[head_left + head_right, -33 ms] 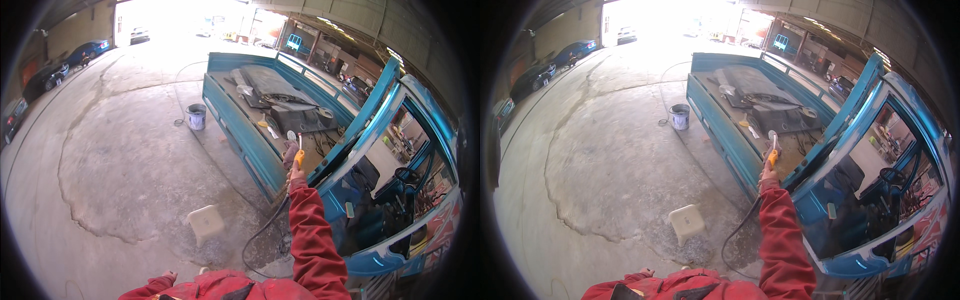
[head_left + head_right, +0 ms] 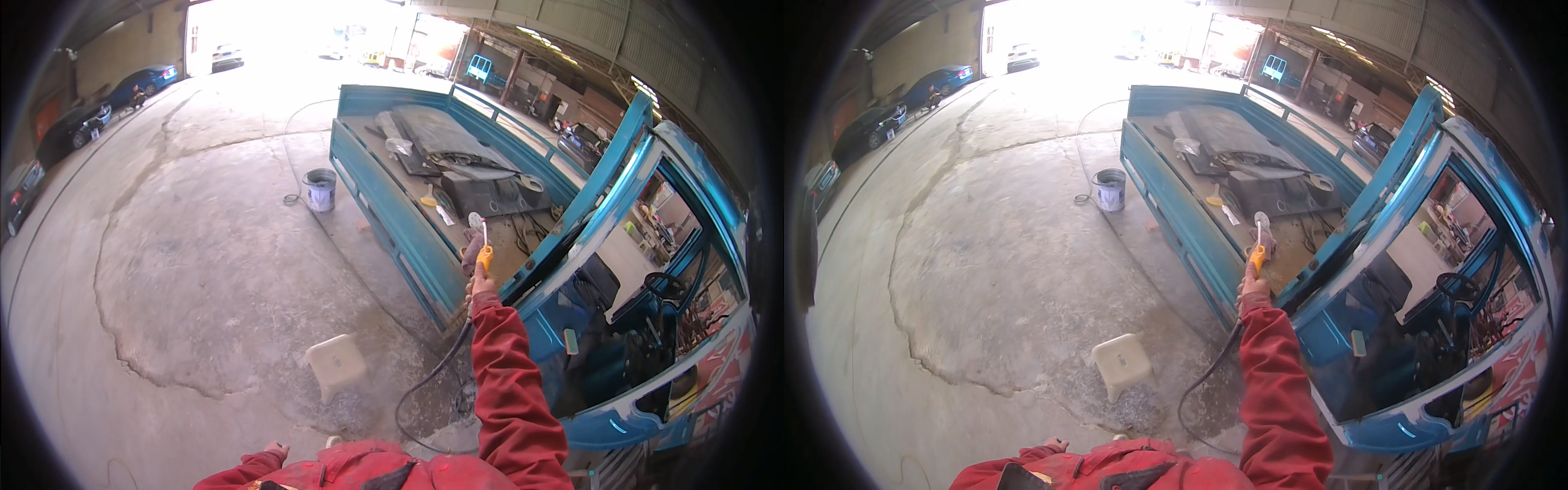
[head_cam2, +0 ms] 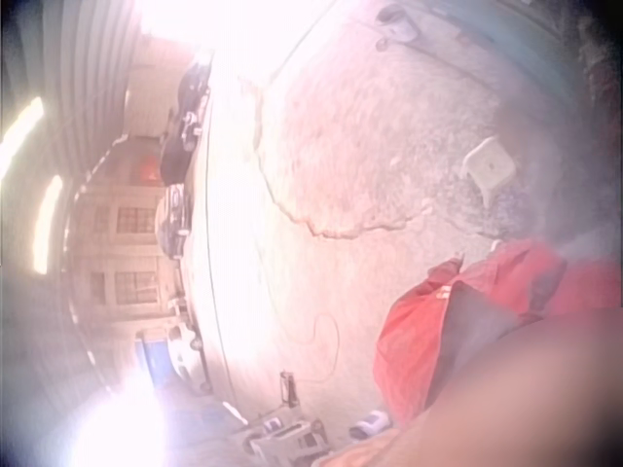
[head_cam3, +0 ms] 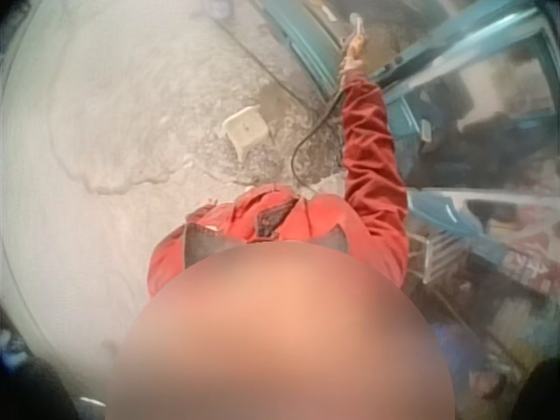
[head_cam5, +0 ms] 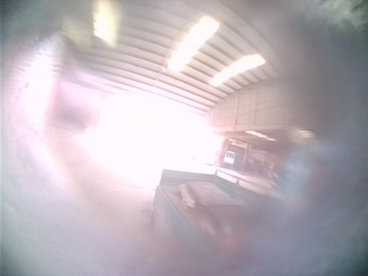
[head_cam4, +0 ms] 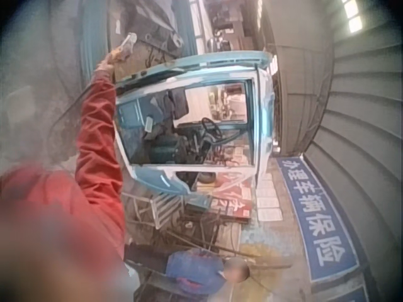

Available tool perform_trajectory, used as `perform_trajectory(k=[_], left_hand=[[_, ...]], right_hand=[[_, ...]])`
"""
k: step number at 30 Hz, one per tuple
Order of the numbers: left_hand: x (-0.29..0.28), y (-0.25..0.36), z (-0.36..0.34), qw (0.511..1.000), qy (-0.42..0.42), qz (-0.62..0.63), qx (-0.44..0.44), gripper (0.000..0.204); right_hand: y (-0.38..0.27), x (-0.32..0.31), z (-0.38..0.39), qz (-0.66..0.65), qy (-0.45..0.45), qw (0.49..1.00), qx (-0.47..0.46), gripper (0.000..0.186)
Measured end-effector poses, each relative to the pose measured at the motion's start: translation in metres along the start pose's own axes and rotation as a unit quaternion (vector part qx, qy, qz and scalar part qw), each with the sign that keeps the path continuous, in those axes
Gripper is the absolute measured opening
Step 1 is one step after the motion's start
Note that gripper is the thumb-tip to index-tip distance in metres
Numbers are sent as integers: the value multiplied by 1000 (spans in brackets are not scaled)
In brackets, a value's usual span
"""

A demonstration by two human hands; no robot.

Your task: The person uses an orbital sander to smooth a white primer-coated vehicle panel resting on a metal frame. After sanding, the person inspects the panel surface and then picks up a yellow air blow gun to clear dust from the vehicle interior.

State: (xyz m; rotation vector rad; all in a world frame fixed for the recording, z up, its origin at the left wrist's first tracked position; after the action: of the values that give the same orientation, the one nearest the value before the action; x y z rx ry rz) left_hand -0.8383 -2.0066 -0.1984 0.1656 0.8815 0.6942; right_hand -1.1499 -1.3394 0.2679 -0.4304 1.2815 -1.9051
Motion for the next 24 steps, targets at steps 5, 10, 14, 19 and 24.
perform_trajectory(k=[5,10,14,19,24], left_hand=[[1,0,-3,999,-21,-24,24,50],[7,7,-3,998,-45,-13,31,50],[10,4,-6,999,-44,8,24,50],[10,0,-16,999,-37,-4,35,47],[18,-8,-23,998,-56,20,25,47]], right_hand=[[14,-24,-14,-13,30,999,0,59],[35,-96,-35,-71,152,986,28,68],[49,-123,-35,-35,195,979,55,70],[60,-115,-30,-33,203,977,48,73],[81,-93,-35,20,180,981,72,75]])
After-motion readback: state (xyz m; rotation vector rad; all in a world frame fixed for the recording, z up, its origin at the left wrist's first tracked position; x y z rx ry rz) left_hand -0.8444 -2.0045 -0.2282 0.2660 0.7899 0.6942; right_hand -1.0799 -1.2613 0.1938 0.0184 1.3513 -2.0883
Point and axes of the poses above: each hand's wrist, its own z-axis away from the middle knuckle, its own x-axis out of the palm, y = z × x, the point moved 10 cm from there along -z, towards the middle knuckle, and after that the axes turned 11 degrees about x, right-handed, at the moved point
